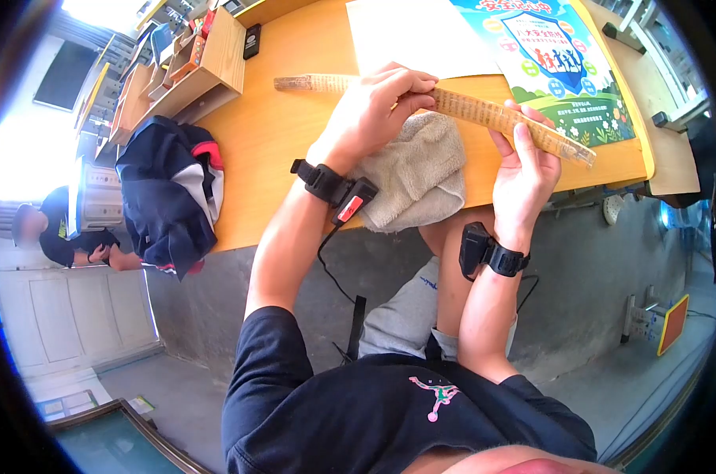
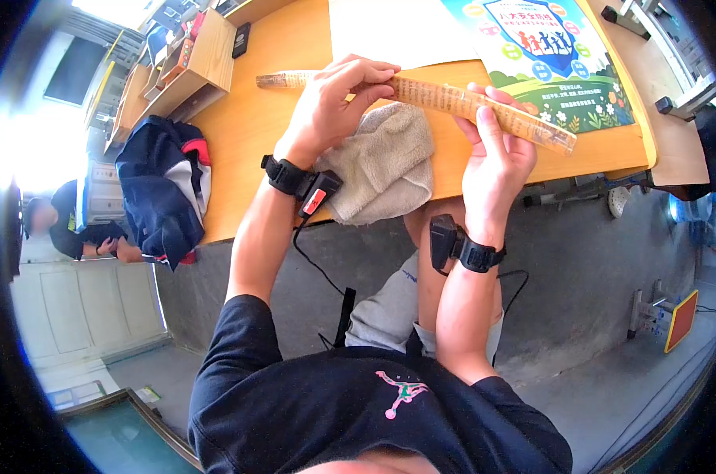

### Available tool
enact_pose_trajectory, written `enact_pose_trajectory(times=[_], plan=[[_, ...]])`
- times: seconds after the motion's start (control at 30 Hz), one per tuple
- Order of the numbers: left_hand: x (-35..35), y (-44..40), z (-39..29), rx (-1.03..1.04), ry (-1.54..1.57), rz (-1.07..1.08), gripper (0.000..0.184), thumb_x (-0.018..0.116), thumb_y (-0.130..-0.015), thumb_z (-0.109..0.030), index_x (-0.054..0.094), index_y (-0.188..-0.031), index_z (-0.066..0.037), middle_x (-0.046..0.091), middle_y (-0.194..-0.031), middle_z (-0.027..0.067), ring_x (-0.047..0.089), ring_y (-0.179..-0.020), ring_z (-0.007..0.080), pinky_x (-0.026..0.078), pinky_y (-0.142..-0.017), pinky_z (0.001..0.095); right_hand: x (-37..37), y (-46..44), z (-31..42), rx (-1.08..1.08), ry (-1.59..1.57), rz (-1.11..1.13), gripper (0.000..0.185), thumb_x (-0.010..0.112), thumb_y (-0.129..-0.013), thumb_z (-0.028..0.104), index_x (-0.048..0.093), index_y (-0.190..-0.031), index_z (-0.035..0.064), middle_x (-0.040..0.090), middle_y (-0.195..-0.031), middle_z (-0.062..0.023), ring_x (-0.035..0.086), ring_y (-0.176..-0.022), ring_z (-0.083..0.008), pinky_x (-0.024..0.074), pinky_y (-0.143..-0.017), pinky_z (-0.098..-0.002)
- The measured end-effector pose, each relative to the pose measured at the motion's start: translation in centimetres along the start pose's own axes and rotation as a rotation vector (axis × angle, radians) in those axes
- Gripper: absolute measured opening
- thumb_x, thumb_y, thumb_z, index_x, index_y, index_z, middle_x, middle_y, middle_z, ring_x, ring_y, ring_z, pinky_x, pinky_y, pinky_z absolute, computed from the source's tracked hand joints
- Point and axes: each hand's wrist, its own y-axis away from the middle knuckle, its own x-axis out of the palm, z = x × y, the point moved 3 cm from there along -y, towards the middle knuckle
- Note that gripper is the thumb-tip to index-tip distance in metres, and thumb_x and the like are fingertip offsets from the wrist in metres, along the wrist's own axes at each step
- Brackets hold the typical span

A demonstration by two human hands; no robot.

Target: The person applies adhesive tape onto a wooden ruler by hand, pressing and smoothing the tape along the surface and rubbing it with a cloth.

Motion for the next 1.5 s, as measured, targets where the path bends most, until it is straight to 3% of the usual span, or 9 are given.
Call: enact_pose_trajectory(times=[0.3,0.63,1.03,1.23,1.3,1.5], plan=[[-0.1,0.0,-0.7,-0.181,0.0,-0.013,0.017,0.074,-0.082,-0.006,0.059,-0.087,0.0,0.068,-0.11,0.0131,0.068,-0.087,0.0211,0.057,-0.078,0.0293,0.2,0.0,0.1,-0.004,0.004,-0.023,0.021,0.057,-0.095,0.001,0.06,-0.115,-0.001,0.063,-0.116,-0.0169,0.062,-0.114,-0.026,0.0599,-0.087,-0.0376],[-0.2,-0.1,-1.0,-0.082,-0.064,0.101,0.018,0.07,-0.084,-0.006,0.053,-0.085,0.0,0.065,-0.109,0.0116,0.061,-0.088,0.0246,0.051,-0.081,0.0327,0.0,0.0,0.0,-0.015,0.002,0.005,0.021,0.057,-0.095,0.001,0.06,-0.115,0.0001,0.062,-0.117,-0.0161,0.061,-0.114,-0.0255,0.0597,-0.087,-0.0389],[-0.2,0.0,-1.3,0.033,-0.125,-0.004,0.01,0.064,-0.088,-0.001,0.055,-0.087,0.0,0.067,-0.095,0.0125,0.064,-0.084,0.0276,0.052,-0.075,0.0358,-0.2,-0.1,-0.1,0.003,0.007,0.033,0.023,0.057,-0.095,0.001,0.06,-0.117,0.0007,0.063,-0.118,-0.0168,0.061,-0.114,-0.025,0.0598,-0.087,-0.0385],[-0.3,0.2,-1.2,-0.09,-0.066,-0.026,0.008,0.064,-0.089,-0.003,0.057,-0.087,-0.001,0.069,-0.089,0.0122,0.067,-0.079,0.0276,0.054,-0.07,0.0345,-0.3,-0.1,-0.2,-0.003,-0.001,0.055,0.023,0.058,-0.094,0.001,0.06,-0.117,0.0006,0.063,-0.118,-0.017,0.061,-0.114,-0.0247,0.0597,-0.089,-0.0405],[-0.4,0.3,-1.2,-0.171,-0.067,-0.004,0.006,0.065,-0.09,-0.005,0.06,-0.09,-0.003,0.07,-0.088,0.0118,0.069,-0.084,0.0289,0.055,-0.072,0.0358,-0.3,-0.1,-0.2,-0.002,-0.005,0.059,0.023,0.058,-0.094,0.001,0.06,-0.117,0.0005,0.062,-0.118,-0.0169,0.061,-0.114,-0.0251,0.0596,-0.089,-0.0416],[-0.6,0.3,-1.5,-0.127,-0.162,-0.026,0.005,0.065,-0.091,-0.008,0.062,-0.093,-0.005,0.072,-0.088,0.013,0.07,-0.099,0.0313,0.056,-0.078,0.0372,-0.6,-0.2,0.0,0.004,-0.019,0.081,0.023,0.058,-0.095,0.002,0.058,-0.118,-0.0001,0.061,-0.118,-0.0166,0.06,-0.115,-0.0267,0.0591,-0.09,-0.0439]])
